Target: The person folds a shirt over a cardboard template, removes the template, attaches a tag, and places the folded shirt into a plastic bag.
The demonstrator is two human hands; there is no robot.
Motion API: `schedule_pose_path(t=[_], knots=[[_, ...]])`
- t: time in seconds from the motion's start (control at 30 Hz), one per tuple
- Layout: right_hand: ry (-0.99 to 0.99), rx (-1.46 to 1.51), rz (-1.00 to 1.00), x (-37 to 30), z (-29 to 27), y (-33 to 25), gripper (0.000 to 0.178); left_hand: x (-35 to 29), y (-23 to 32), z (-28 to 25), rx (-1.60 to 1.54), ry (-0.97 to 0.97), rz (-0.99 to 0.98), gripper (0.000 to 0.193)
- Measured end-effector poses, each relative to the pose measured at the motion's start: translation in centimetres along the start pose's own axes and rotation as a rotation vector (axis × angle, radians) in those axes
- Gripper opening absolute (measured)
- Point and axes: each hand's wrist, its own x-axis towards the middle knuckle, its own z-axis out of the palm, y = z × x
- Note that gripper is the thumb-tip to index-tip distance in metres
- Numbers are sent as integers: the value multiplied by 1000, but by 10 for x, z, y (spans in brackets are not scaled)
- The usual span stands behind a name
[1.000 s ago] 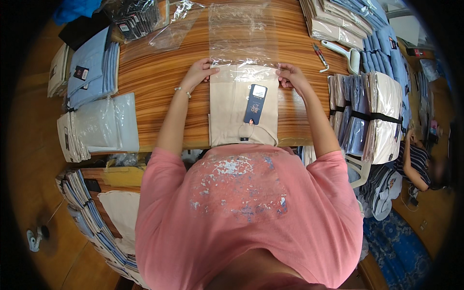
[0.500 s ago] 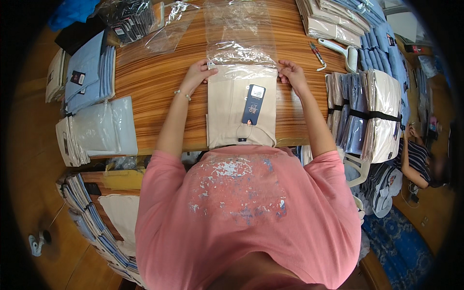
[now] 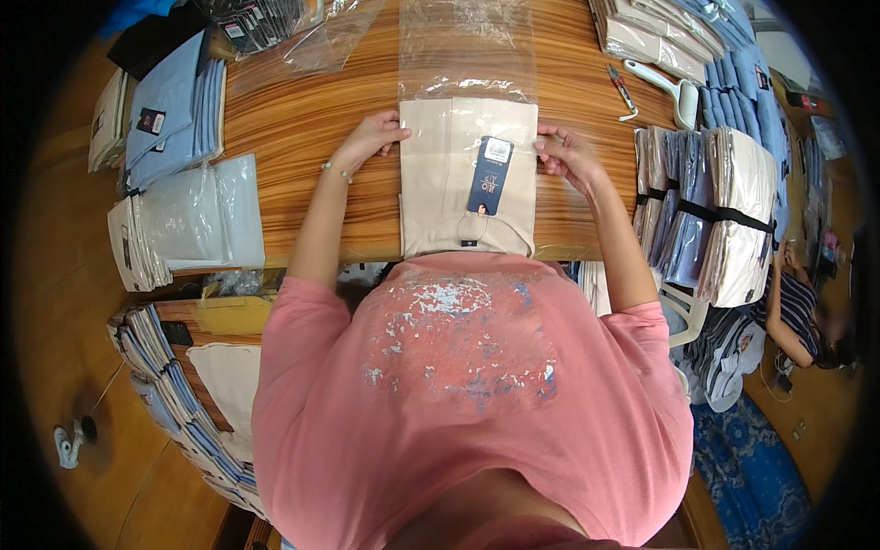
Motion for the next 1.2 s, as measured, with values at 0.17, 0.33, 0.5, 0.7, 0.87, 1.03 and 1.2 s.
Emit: schedule_pose_path(t=[0.17,0.33,0.5,0.7,0.87,1.03,1.2], knots=[[20,76,38,-22,18,27,29,-23,-22,4,-41,-79,-19,33],[30,-74,36,-40,17,59,36,-63,-40,25,-71,-24,-44,24],[-89,-157,135,-72,17,90,34,-111,-62,55,-89,48,-144,25],[68,-396,-91,-50,23,70,17,-103,-53,47,-57,156,-69,28],[55,-18,-126,-61,30,97,17,-122,-65,63,-51,48,-143,23],[15,-64,13,-97,36,111,26,-148,-103,84,-195,48,-163,18],[7,-275,50,-85,26,110,20,-144,-98,88,-171,109,-19,16]])
